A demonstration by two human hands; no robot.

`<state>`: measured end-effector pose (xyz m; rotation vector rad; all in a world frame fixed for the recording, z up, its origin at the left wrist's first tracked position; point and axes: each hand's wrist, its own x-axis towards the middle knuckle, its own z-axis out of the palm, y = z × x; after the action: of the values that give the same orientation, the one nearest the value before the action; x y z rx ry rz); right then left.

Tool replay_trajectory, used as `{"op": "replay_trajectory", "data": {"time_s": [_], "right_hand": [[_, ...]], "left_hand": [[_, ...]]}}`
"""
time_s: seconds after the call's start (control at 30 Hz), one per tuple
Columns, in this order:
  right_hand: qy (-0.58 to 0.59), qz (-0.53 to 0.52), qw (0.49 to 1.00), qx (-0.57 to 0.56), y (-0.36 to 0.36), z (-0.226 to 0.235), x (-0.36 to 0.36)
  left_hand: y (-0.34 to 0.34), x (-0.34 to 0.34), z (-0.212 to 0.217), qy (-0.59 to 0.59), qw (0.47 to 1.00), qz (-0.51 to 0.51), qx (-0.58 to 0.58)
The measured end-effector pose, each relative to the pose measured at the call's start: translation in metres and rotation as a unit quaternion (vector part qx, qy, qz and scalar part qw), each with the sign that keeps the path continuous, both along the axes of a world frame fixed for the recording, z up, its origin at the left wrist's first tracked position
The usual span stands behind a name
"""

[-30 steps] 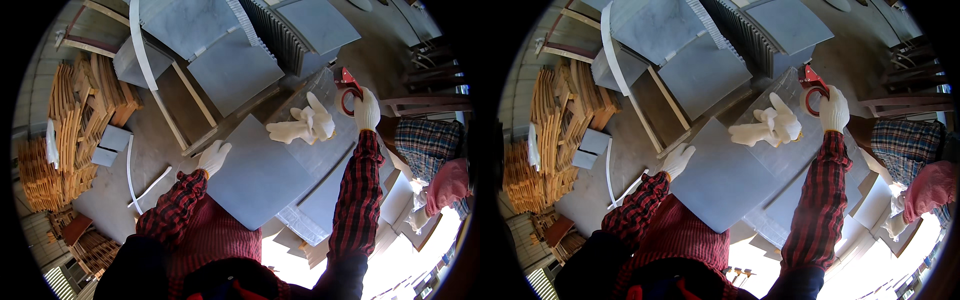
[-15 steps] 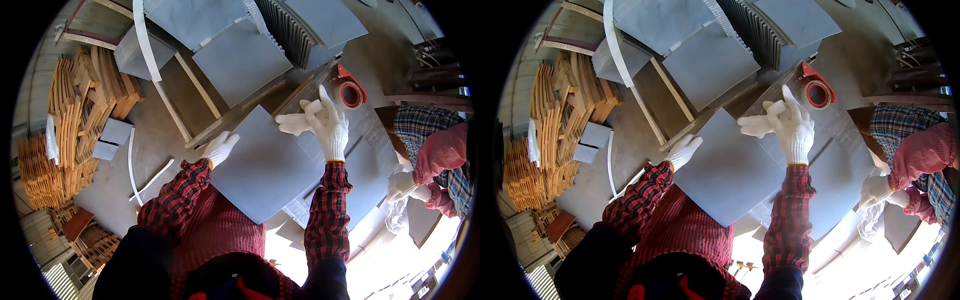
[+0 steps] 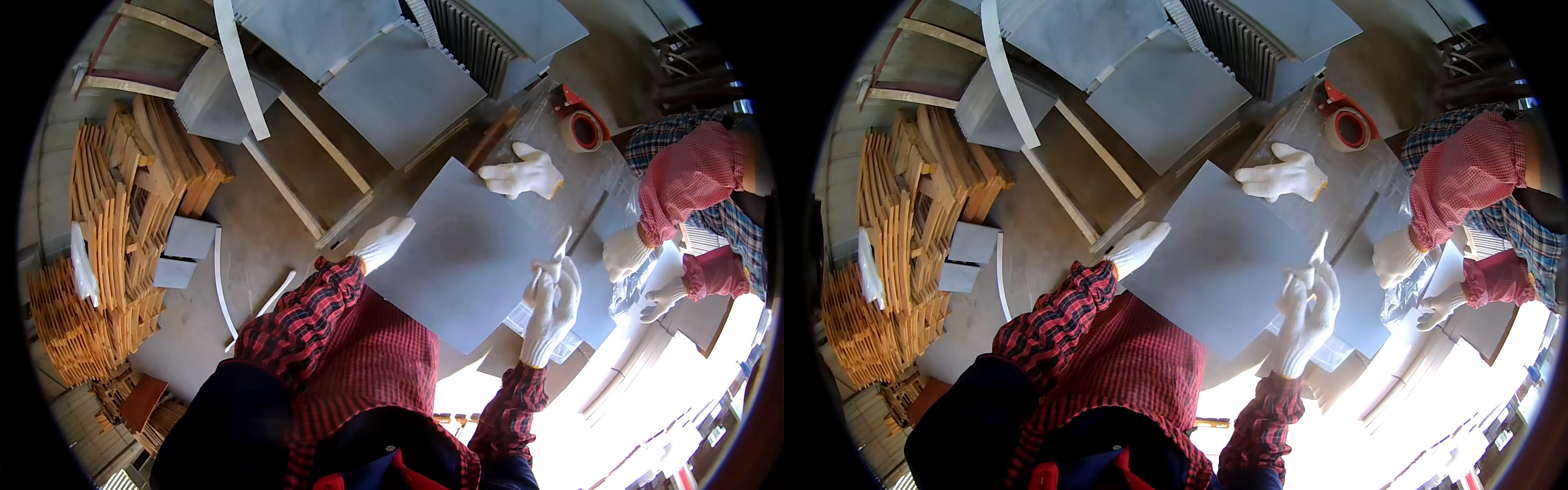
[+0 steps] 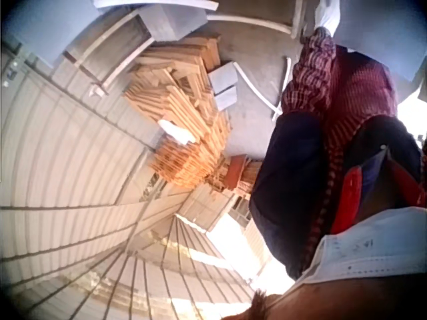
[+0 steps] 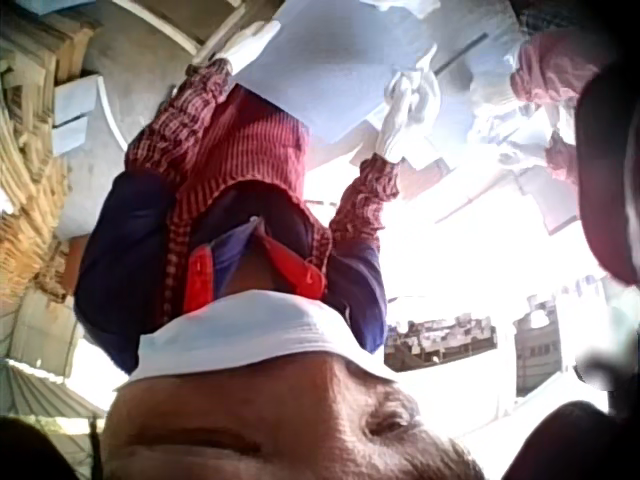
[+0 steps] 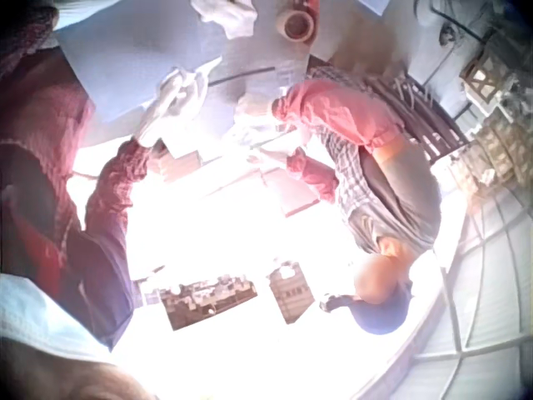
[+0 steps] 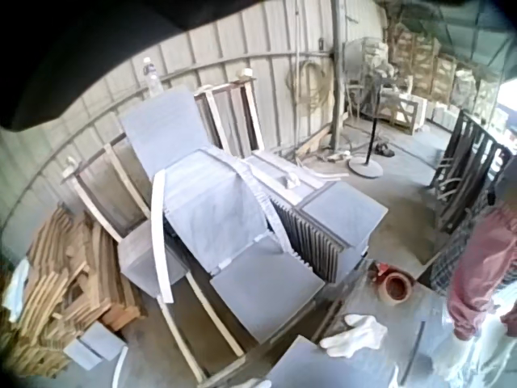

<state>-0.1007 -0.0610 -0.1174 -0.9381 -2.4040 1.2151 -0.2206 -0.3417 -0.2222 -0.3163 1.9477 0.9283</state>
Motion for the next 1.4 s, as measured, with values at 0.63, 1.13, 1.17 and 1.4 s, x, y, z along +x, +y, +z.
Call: {"op": "replay_trajectory", "data": {"time_s": [0.63,1.13,1.17,1.4], "right_hand": [[-0.047,0.221,0.926,0.302,-0.117,-0.103,-0.133],[-0.106,0.435,0.879,0.163,-0.158,-0.074,0.068],[-0.102,0.433,0.877,0.181,-0.146,-0.078,0.063],[-0.083,0.347,0.893,0.273,-0.056,-0.098,-0.036]], "left_hand": [[-0.066,0.068,-0.018,-0.226,0.830,0.391,0.328],[-0.075,0.075,-0.025,-0.165,0.888,0.298,0.308],[-0.079,0.081,-0.034,-0.150,0.908,0.250,0.300],[-0.049,0.093,-0.012,0.092,0.988,0.113,0.060]]}}
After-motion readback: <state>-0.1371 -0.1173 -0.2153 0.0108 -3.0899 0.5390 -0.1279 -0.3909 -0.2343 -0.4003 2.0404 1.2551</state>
